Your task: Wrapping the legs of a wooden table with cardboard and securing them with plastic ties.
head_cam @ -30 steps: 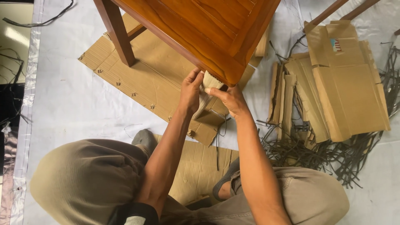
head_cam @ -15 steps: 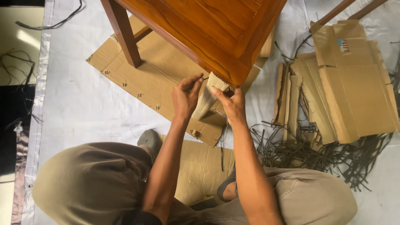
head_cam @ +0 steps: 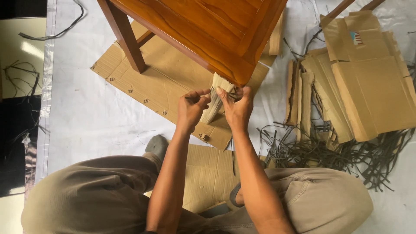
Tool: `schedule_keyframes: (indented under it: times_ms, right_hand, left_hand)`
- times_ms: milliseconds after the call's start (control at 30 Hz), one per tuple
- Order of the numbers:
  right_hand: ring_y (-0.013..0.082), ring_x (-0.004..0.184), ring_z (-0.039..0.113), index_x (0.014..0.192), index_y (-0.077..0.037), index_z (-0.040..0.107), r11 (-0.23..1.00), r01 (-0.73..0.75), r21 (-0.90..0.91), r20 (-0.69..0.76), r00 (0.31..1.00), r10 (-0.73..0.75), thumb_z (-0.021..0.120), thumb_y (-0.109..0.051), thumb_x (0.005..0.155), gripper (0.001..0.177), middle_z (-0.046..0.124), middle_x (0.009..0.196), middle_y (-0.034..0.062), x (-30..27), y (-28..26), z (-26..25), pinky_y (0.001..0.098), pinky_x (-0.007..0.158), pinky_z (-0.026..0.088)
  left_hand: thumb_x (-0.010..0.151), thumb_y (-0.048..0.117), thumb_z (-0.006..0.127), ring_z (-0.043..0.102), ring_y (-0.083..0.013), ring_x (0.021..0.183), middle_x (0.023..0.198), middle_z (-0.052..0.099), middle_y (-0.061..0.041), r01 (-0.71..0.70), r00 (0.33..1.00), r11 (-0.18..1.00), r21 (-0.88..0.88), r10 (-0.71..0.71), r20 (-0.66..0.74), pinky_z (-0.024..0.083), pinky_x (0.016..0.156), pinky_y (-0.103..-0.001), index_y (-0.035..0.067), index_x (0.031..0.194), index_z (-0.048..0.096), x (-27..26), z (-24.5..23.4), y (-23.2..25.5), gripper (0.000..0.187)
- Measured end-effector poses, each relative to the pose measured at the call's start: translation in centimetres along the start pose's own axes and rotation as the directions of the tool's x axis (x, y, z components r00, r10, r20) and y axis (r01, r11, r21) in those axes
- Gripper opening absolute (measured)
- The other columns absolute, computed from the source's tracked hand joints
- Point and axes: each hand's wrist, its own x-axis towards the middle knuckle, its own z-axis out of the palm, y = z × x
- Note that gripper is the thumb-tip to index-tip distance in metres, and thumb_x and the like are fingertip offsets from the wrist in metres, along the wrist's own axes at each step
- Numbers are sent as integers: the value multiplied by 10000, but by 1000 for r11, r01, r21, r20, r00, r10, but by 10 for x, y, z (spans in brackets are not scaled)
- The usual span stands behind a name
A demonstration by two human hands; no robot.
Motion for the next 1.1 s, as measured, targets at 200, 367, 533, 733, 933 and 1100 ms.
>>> schedule_keyframes:
  times_ms: [200,367,533,733,933,1100]
  right_hand:
    - [377,871,727,988,-63,631,998,-56,16,105,993,54,873,-564,800,587,713,905,148,-5,-14,-16,472,763,570]
    - [264,779,726,969,-110,697,995,-95,23,129,987,91,873,-482,822,437,737,851,94,-7,-12,-22,399,698,572]
    - [125,688,681,965,-143,742,991,-106,80,159,983,92,875,-419,832,334,743,811,47,-2,-7,-25,316,644,567]
    - [146,685,686,959,-112,756,992,-96,77,116,990,87,908,-377,813,338,754,811,71,1,0,-22,327,655,563]
    - [127,638,683,947,-147,777,994,-110,16,158,982,106,868,-377,852,265,760,779,29,0,-5,-27,314,616,563]
    - [54,673,634,1020,-68,784,970,-132,202,326,944,61,794,-178,921,148,764,775,72,-1,-4,-37,238,581,545]
  left_hand:
    - [829,179,812,697,-126,687,793,740,-124,44,997,979,-201,-30,73,615,671,-264,-12,1033,755,-5,15,-7,286]
    - [860,152,774,614,-99,681,748,695,-66,-46,997,985,-164,55,53,547,639,-234,23,978,746,-11,32,-2,176]
    - [865,140,763,592,-93,686,735,658,-28,-74,995,985,-159,83,53,486,636,-218,48,939,729,-10,32,2,122]
    - [871,162,783,659,-109,750,790,695,-48,-23,986,981,-194,53,155,556,680,-228,51,957,710,2,28,-15,158]
    - [914,154,751,715,-171,843,853,713,-102,3,986,966,-257,40,162,594,743,-258,20,979,671,-2,28,-13,170]
    - [899,208,792,694,-120,792,815,712,-78,55,977,964,-261,2,211,600,740,-249,51,946,691,-1,27,-9,192]
